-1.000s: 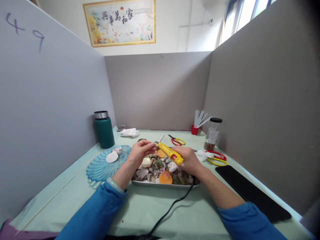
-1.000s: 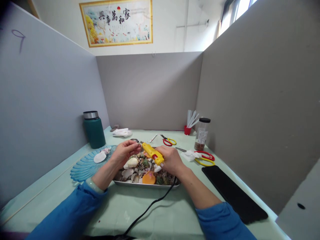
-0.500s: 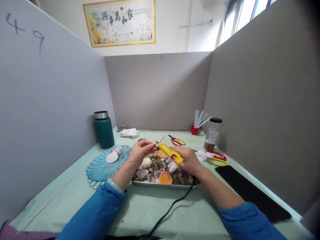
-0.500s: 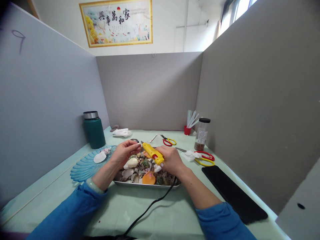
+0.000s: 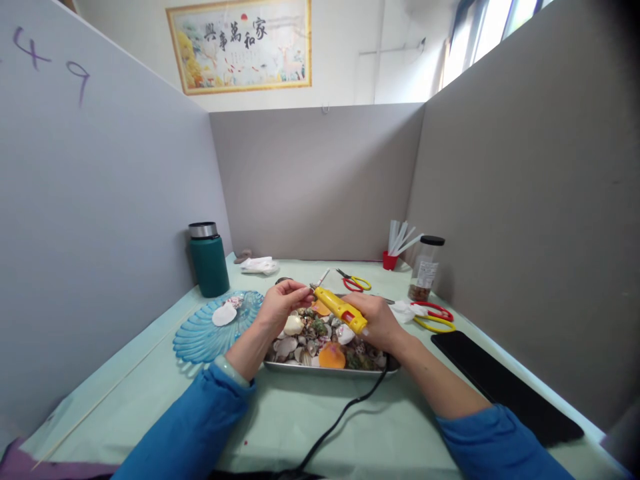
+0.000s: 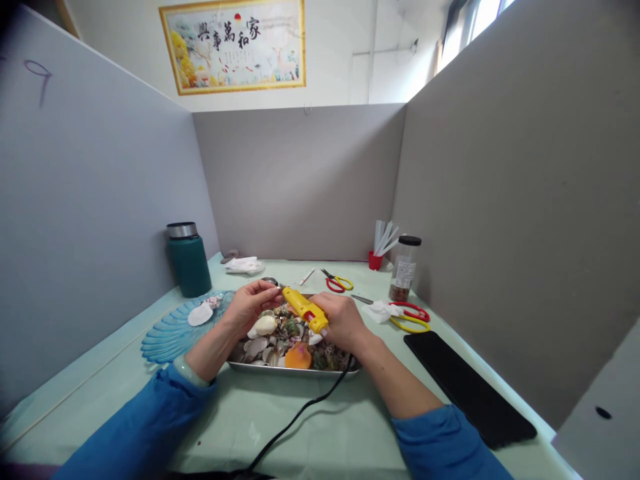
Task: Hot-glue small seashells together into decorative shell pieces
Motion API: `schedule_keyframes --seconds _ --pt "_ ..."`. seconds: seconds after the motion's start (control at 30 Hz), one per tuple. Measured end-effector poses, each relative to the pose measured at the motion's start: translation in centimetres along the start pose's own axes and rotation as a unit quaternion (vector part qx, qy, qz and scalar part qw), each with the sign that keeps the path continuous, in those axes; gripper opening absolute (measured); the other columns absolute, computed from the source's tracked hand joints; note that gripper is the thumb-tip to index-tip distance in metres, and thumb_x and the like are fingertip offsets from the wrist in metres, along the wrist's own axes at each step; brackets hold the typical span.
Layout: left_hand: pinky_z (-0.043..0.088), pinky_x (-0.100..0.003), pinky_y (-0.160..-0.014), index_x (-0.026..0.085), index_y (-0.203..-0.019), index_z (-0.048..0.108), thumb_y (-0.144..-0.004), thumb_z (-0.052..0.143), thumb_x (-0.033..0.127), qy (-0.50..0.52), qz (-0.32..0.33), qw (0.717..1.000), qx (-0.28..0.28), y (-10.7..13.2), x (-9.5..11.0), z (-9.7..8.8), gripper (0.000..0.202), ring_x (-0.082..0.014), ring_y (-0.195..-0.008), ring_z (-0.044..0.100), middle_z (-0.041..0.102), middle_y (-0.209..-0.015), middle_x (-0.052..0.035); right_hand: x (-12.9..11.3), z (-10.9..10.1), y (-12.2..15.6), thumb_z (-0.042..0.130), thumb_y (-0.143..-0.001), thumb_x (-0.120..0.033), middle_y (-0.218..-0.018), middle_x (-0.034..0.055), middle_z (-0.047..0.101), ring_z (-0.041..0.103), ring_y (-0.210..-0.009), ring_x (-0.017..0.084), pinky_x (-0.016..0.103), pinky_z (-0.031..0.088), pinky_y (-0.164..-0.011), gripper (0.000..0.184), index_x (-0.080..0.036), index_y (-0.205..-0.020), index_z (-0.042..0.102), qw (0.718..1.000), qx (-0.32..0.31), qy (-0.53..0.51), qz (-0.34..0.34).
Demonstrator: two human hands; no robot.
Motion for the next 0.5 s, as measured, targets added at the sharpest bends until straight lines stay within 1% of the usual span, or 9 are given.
schedule_keyframes --seconds 0.1,0.23,0.3,0.5 --pt "0.055 -0.024 -0.065 0.01 -0.073 0.061 -0.057 0.082 0.023 -0.007 0.01 1.0 0.01 0.02 0.04 -0.01 0.03 -0.0126 -0.06 0.067 0.069 -0.065 -0.0029 0.16 0.05 -0.01 0.055 -0.076 -0.012 -0.08 0.0052 0.065 0.059 -0.07 0.017 0.027 0.041 -0.063 0.018 -0.017 -0.092 0.063 1.0 0.011 0.0 0.017" --pt "0.054 -0.024 -0.066 0.011 -0.075 0.061 -0.058 0.082 0.026 -0.027 0.024 0.999 0.018 -0.13 -0.01 -0.14 0.03 -0.013 -0.061 0.067 0.069 -0.065 -0.0025 0.3 0.07 -0.15 0.055 -0.077 -0.012 -0.076 0.0044 0.064 0.058 -0.068 0.017 0.026 0.042 -0.063 0.011 -0.018 -0.084 0.061 0.999 0.017 -0.003 0.034" --pt "0.054 -0.024 -0.066 0.011 -0.076 0.061 -0.06 0.081 0.027 -0.038 0.035 0.999 0.018 -0.2 -0.07 -0.21 0.03 -0.0132 -0.062 0.067 0.069 -0.065 -0.0025 0.33 0.1 -0.22 0.055 -0.078 -0.013 -0.075 0.0041 0.064 0.057 -0.067 0.016 0.026 0.041 -0.062 0.008 -0.018 -0.082 0.061 0.999 0.021 -0.006 0.033" --pt "0.054 -0.024 -0.064 0.011 -0.077 0.061 -0.061 0.08 0.028 -0.052 0.058 0.997 0.02 -0.22 -0.17 -0.18 0.03 -0.0137 -0.062 0.067 0.069 -0.064 -0.003 0.29 0.16 -0.32 0.055 -0.077 -0.012 -0.073 0.0031 0.063 0.056 -0.064 0.015 0.025 0.04 -0.059 0.01 -0.018 -0.084 0.061 0.999 0.025 -0.015 0.015"
Point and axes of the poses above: each hand's wrist, its own y-axis away from the middle knuckle, its own z-axis out of the palm, x = y × z, the point moved 1 cm from there along -y, towards the middle knuckle
